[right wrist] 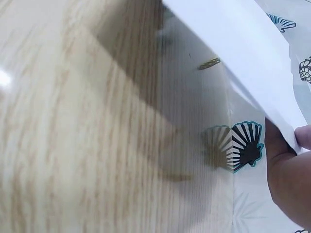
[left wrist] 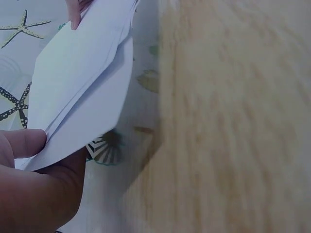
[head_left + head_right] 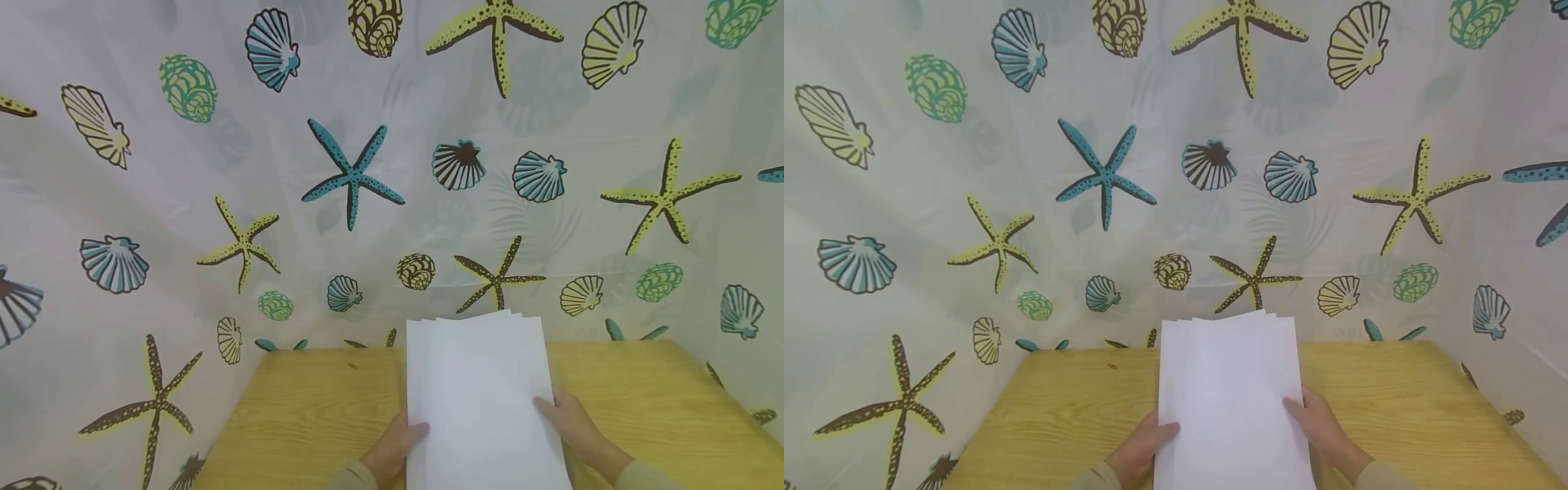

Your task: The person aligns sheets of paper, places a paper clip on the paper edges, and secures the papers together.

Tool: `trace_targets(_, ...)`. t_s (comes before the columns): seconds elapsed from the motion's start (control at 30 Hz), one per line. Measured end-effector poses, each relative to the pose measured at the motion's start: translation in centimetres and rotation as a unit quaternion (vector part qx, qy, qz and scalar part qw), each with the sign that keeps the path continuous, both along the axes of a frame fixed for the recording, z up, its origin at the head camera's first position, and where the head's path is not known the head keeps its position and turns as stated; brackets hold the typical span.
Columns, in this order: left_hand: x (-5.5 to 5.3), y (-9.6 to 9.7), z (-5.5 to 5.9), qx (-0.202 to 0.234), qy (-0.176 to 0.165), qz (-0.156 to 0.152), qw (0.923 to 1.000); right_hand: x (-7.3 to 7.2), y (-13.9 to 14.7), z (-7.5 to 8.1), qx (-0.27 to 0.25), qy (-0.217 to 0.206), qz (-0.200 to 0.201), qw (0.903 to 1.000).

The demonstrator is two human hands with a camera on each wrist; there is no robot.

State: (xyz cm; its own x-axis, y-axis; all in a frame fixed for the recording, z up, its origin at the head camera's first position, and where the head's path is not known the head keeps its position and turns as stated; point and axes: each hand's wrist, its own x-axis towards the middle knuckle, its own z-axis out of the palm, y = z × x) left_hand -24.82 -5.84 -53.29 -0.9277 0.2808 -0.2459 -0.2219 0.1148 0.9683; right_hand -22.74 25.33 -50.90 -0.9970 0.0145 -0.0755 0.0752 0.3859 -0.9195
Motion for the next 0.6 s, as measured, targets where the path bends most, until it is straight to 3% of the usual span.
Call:
trace_targets(0.13,-0.18,0.15,0.01,-0.007,-0.009,0.01,0.9999,0.02,0.01,-0.06,-0.011,-0.005,0.004,0.9999)
trace_targets(0.27,-0.08,0.0,-0.02,0.003,-0.003,0.0,1.0,0.03,0.06,-0.06,-0.019,-0.005,0.003,0.9998)
trace_targets(0.47,-0.02,-0.14,-0.17,0.03,0.024,-0.011,0.9992,0.17,-0.11,-0.04,-0.019,0.0,0.0,0.9998)
trace_targets(0.6,-0.25,0.08,-0.23,0.019,0.045,0.0,0.9988,0.25,-0.32,0.03,-0.023,-0.001,0.008,0.9997)
